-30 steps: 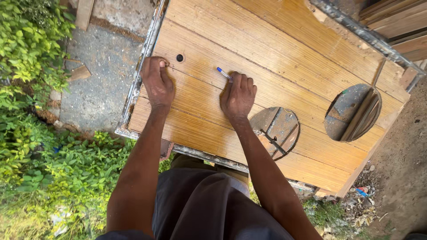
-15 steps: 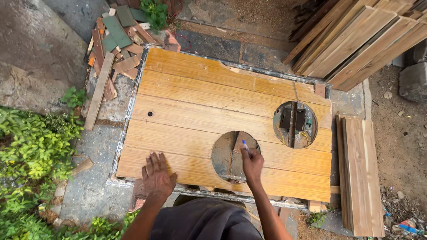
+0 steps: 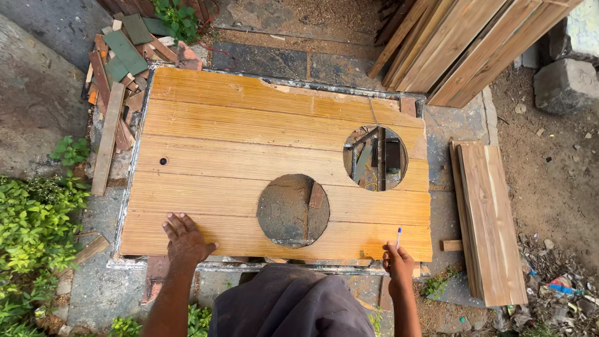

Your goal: The person marks a large wooden board with a pen, tracing around circular cutouts and making additional marks on the surface. They then pick up a separate wooden plank and place it on the board.

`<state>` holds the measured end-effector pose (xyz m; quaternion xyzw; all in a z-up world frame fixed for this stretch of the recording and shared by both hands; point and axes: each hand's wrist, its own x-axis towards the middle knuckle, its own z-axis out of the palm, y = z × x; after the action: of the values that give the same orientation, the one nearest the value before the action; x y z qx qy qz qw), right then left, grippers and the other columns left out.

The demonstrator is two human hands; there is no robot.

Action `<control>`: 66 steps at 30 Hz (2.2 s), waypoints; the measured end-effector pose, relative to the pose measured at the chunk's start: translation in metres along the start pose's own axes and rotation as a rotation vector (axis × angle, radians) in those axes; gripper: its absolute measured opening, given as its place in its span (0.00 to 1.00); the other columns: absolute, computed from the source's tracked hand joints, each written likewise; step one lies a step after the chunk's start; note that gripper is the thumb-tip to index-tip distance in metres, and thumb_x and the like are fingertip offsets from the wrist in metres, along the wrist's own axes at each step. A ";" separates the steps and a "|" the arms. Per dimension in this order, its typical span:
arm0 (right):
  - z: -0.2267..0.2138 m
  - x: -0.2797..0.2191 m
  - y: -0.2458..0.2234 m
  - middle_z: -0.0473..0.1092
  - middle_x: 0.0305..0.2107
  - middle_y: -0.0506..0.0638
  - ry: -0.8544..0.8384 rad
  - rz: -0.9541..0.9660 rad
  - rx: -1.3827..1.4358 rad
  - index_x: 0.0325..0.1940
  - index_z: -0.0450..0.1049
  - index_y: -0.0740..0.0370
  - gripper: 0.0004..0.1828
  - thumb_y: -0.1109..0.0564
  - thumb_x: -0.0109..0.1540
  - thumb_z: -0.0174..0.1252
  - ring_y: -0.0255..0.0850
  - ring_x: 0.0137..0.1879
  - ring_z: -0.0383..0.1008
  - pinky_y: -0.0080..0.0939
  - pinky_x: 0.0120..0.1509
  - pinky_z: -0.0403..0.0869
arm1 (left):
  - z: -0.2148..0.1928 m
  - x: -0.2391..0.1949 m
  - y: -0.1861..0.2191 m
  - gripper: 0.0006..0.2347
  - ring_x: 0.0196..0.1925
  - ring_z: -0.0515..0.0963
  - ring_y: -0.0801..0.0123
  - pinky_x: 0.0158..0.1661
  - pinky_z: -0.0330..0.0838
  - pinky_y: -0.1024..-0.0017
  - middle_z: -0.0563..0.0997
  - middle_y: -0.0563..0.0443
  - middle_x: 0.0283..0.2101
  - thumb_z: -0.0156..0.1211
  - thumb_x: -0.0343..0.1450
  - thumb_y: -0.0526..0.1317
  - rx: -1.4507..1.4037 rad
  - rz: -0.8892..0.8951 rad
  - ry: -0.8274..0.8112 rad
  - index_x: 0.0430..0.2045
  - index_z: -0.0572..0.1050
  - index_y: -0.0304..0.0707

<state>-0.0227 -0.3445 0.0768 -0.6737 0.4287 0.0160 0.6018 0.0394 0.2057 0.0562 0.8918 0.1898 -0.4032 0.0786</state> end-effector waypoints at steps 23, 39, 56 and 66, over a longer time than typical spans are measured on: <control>0.030 0.006 -0.011 0.65 0.13 0.46 0.059 -0.232 -0.775 0.18 0.75 0.64 0.26 0.41 0.56 0.73 0.35 0.21 0.61 0.37 0.27 0.60 | -0.005 -0.003 0.042 0.71 0.76 0.22 0.27 0.68 0.52 0.32 0.19 0.29 0.76 0.81 0.49 0.64 -0.449 -0.214 0.074 0.72 0.26 0.24; 0.045 0.011 -0.032 0.67 0.17 0.45 0.050 -0.111 -0.799 0.24 0.75 0.63 0.22 0.46 0.50 0.79 0.35 0.22 0.61 0.38 0.26 0.62 | -0.032 -0.022 0.037 0.69 0.76 0.22 0.28 0.69 0.52 0.35 0.17 0.29 0.75 0.81 0.52 0.62 -0.476 -0.202 0.025 0.72 0.26 0.24; 0.032 0.033 -0.025 0.68 0.19 0.44 0.028 -0.126 -0.798 0.23 0.76 0.63 0.22 0.47 0.47 0.81 0.35 0.26 0.62 0.38 0.32 0.62 | -0.046 -0.024 0.037 0.68 0.75 0.23 0.25 0.67 0.55 0.34 0.19 0.23 0.74 0.79 0.53 0.63 -0.414 -0.179 -0.030 0.71 0.29 0.21; 0.041 0.020 -0.036 0.70 0.17 0.49 0.112 -0.032 -0.768 0.22 0.76 0.64 0.23 0.48 0.43 0.82 0.39 0.25 0.65 0.42 0.30 0.65 | -0.050 -0.027 0.043 0.69 0.76 0.25 0.25 0.65 0.60 0.36 0.22 0.24 0.75 0.77 0.52 0.67 -0.340 -0.193 -0.023 0.71 0.29 0.19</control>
<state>0.0319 -0.3253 0.0835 -0.8565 0.4130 0.1289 0.2816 0.0746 0.1730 0.1092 0.8387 0.3388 -0.3810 0.1915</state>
